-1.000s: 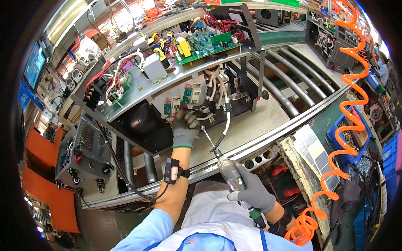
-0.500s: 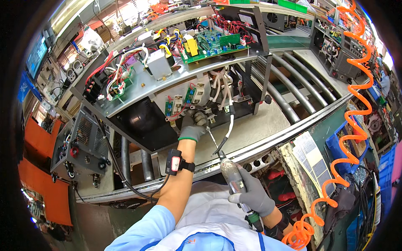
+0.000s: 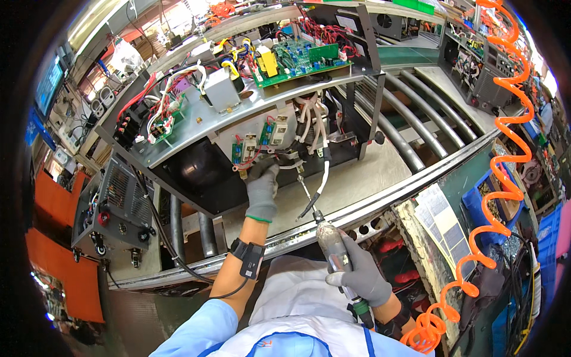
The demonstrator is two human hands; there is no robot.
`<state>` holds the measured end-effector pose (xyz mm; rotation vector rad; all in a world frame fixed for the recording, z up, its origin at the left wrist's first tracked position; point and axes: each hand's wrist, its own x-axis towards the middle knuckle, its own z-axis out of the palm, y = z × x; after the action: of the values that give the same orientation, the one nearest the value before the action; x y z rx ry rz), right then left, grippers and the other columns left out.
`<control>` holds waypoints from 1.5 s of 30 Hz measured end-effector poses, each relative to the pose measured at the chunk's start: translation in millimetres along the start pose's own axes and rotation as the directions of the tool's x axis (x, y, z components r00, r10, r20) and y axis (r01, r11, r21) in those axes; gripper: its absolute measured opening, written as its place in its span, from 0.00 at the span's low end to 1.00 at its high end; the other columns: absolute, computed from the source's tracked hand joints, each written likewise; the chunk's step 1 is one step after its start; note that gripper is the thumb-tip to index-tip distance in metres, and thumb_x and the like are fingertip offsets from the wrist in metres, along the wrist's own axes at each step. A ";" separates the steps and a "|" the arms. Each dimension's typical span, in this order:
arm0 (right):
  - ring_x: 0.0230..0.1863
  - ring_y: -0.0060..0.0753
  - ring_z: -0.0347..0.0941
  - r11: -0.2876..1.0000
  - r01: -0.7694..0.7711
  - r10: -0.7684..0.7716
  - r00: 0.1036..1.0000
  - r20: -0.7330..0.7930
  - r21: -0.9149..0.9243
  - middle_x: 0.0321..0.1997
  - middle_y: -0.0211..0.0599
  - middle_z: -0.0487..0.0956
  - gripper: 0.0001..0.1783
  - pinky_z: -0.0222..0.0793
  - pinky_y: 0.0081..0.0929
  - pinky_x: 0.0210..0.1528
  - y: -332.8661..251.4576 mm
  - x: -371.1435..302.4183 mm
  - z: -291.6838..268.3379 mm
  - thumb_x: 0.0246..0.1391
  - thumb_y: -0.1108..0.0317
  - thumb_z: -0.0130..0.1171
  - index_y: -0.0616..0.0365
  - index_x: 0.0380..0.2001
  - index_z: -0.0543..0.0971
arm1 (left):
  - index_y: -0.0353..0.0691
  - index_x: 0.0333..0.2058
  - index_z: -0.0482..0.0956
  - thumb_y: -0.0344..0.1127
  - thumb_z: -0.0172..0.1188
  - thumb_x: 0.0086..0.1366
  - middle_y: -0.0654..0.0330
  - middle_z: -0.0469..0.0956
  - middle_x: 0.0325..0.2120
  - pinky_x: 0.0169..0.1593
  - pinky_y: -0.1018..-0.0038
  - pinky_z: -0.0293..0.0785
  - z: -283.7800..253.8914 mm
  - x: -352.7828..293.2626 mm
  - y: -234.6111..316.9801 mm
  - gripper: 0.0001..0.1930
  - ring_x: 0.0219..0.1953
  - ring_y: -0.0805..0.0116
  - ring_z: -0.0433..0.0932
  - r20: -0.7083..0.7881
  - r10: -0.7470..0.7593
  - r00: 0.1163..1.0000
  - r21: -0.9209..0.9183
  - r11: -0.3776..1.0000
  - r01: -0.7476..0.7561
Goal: Assembling and wiring components inside an electronic inverter unit on an industrial assembly line.
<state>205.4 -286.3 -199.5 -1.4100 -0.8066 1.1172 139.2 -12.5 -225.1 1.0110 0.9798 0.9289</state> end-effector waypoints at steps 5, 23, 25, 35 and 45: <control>0.37 0.24 0.68 0.998 -0.004 0.004 1.000 0.005 0.057 0.36 0.36 0.73 0.50 0.64 0.21 0.42 -5.1 -1.9 1.6 0.30 0.65 0.66 0.66 0.59 0.56 | 0.47 0.31 0.72 0.34 0.56 0.58 0.70 0.62 0.13 0.11 0.82 0.44 7.9 11.3 21.2 0.03 0.08 0.80 0.53 0.081 -0.224 0.971 -0.249 0.939 0.237; 0.41 0.30 0.69 0.999 0.025 -0.024 0.998 0.061 -0.022 0.42 0.43 0.73 0.51 0.64 0.24 0.46 -5.6 -7.3 -6.1 0.31 0.62 0.65 0.67 0.60 0.55 | 0.45 0.19 0.62 0.40 0.49 0.61 0.70 0.52 0.08 0.10 0.81 0.41 24.9 31.9 38.4 0.13 0.08 0.78 0.49 0.238 -0.379 0.894 -0.377 0.813 0.445; 0.44 0.31 0.68 0.999 0.032 -0.032 0.998 0.061 -0.014 0.44 0.44 0.72 0.51 0.62 0.24 0.49 -10.5 -6.9 -4.1 0.31 0.62 0.65 0.67 0.60 0.55 | 0.44 0.21 0.63 0.41 0.46 0.62 0.69 0.53 0.08 0.10 0.80 0.42 30.7 30.6 38.1 0.12 0.08 0.77 0.50 0.081 -0.343 0.936 -0.273 0.895 0.352; 0.49 0.31 0.66 0.986 0.141 -0.140 0.990 0.013 -0.087 0.48 0.43 0.70 0.53 0.57 0.25 0.55 -12.0 6.2 8.1 0.28 0.63 0.67 0.66 0.60 0.55 | 0.41 0.25 0.67 0.36 0.46 0.60 0.64 0.62 0.13 0.10 0.80 0.47 1.0 34.2 43.0 0.07 0.09 0.74 0.56 0.096 -0.325 0.941 -0.099 0.937 0.334; 0.45 0.28 0.67 0.990 0.124 -0.123 0.992 0.017 -0.071 0.44 0.39 0.71 0.52 0.62 0.23 0.50 -12.7 23.8 29.0 0.27 0.66 0.66 0.66 0.60 0.55 | 0.39 0.32 0.77 0.36 0.55 0.58 0.67 0.65 0.15 0.11 0.83 0.47 -20.8 18.7 41.5 0.07 0.10 0.81 0.56 0.315 -0.182 0.932 0.138 0.980 0.144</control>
<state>187.2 -252.4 -189.8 -1.3940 -0.9390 1.0118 118.3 20.8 -194.1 1.1188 0.8278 0.5495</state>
